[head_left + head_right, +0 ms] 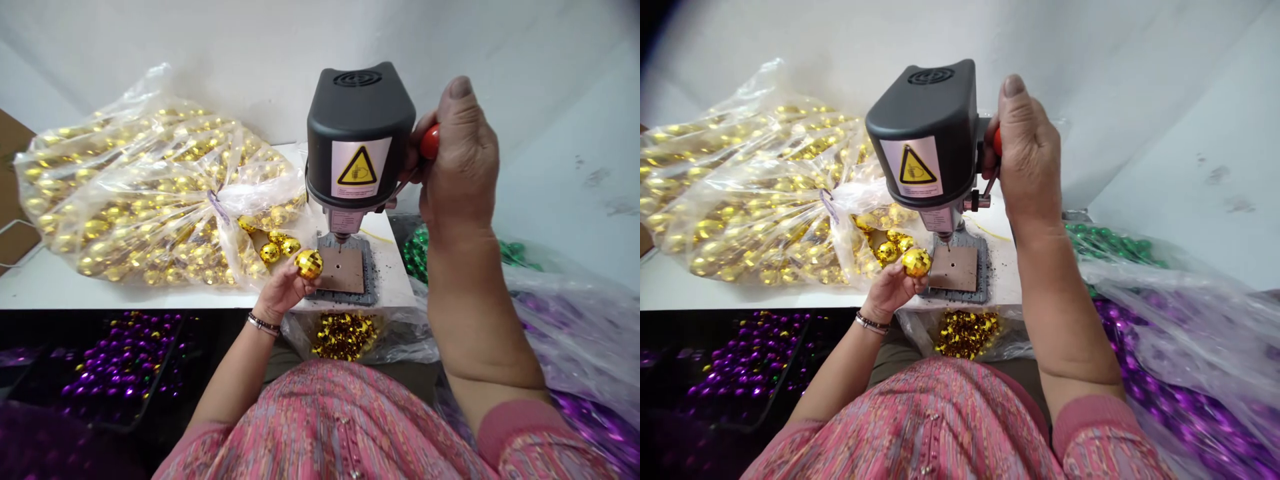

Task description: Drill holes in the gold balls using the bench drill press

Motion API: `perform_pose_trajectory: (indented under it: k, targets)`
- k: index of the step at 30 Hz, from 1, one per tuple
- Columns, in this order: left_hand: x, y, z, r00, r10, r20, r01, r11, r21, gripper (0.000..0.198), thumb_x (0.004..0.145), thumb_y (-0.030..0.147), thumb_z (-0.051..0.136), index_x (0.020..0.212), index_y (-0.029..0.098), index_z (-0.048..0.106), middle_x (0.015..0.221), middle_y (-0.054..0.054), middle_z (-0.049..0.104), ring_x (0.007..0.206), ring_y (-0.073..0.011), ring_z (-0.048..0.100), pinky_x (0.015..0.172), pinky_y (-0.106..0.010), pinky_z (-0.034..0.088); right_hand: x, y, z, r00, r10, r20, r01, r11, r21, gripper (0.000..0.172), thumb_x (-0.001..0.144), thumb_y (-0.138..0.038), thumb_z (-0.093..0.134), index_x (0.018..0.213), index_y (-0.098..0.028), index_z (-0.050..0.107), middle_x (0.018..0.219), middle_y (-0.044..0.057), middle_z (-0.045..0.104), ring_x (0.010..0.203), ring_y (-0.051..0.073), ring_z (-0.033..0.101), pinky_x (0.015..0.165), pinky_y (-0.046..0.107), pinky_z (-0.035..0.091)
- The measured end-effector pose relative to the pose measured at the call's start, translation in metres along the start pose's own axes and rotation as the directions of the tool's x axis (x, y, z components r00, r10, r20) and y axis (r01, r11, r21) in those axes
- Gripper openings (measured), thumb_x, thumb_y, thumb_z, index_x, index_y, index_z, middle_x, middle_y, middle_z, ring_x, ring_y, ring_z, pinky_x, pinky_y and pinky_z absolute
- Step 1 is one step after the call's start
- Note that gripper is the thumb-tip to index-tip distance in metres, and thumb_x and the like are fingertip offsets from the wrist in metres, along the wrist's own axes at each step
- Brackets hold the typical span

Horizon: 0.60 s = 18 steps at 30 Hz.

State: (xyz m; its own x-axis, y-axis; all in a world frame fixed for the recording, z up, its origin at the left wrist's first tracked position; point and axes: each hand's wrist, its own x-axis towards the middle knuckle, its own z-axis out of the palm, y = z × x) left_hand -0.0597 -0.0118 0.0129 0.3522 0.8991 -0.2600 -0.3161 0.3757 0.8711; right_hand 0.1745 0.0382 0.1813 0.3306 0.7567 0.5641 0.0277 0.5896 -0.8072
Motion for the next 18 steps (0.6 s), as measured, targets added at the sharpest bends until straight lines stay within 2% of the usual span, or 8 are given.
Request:
perform_pose_trajectory:
  k: [4,6,8,13,16,18]
  targets:
    - [-0.006,-0.007,-0.003,0.996,0.041,0.073,-0.047,0.995,0.086,0.081,0.063,0.047,0.072,0.137,0.028,0.047,0.117,-0.01,0.065,0.084,-0.019,0.063,0.068,-0.032,0.046,-0.004,-0.002,0.001,1.0,-0.012,-0.01,0.013,1.0,0.029,0.058,0.082,-0.076,0.052,0.064,-0.021,0.048,0.05,-0.004,0.046,0.041,0.007,0.043,0.042,0.026,0.034]
    - [-0.005,-0.01,-0.002,0.996,0.056,0.071,-0.066,0.986,0.15,0.081,0.065,0.05,0.072,0.138,0.027,0.044,0.112,-0.008,0.064,0.083,-0.0174,0.062,0.067,-0.03,0.045,-0.006,-0.003,0.002,1.0,-0.022,-0.012,0.022,0.999,0.039,0.059,0.081,-0.078,0.052,0.064,-0.021,0.048,0.05,-0.005,0.045,0.042,0.008,0.044,0.042,0.026,0.036]
    - [-0.002,-0.013,0.001,0.995,0.088,0.039,-0.095,0.953,0.287,0.077,0.069,0.052,0.073,0.136,0.025,0.044,0.108,-0.006,0.063,0.084,-0.0161,0.06,0.07,-0.029,0.046,-0.007,-0.004,0.002,1.0,-0.023,-0.017,0.024,0.999,0.028,0.06,0.081,-0.079,0.051,0.065,-0.021,0.048,0.05,-0.005,0.045,0.042,0.007,0.045,0.043,0.025,0.037]
    - [0.007,-0.019,0.014,0.971,0.235,-0.044,-0.137,0.698,0.703,0.07,0.073,0.041,0.076,0.13,0.019,0.042,0.103,-0.003,0.063,0.089,-0.0167,0.062,0.079,-0.03,0.05,-0.009,-0.005,0.002,1.0,-0.023,-0.019,0.023,1.0,-0.003,0.063,0.082,-0.08,0.047,0.065,-0.02,0.047,0.052,-0.005,0.045,0.042,0.006,0.045,0.043,0.024,0.038]
    - [0.01,-0.019,0.019,0.961,0.274,-0.034,-0.136,0.576,0.806,0.057,0.074,0.036,0.075,0.121,0.019,0.048,0.1,-0.003,0.065,0.086,-0.0173,0.064,0.079,-0.031,0.052,-0.008,-0.005,0.002,1.0,-0.028,-0.005,0.028,1.0,-0.005,0.062,0.082,-0.08,0.046,0.065,-0.021,0.046,0.052,-0.005,0.043,0.043,0.006,0.045,0.043,0.024,0.038]
    - [0.013,-0.018,0.02,0.959,0.281,-0.024,-0.14,0.547,0.825,0.053,0.076,0.035,0.074,0.121,0.018,0.052,0.104,-0.005,0.068,0.09,-0.0185,0.066,0.084,-0.033,0.053,-0.004,-0.005,0.002,1.0,-0.027,0.001,0.027,1.0,-0.016,0.064,0.08,-0.083,0.045,0.065,-0.021,0.046,0.053,-0.005,0.042,0.044,0.006,0.045,0.044,0.024,0.037]
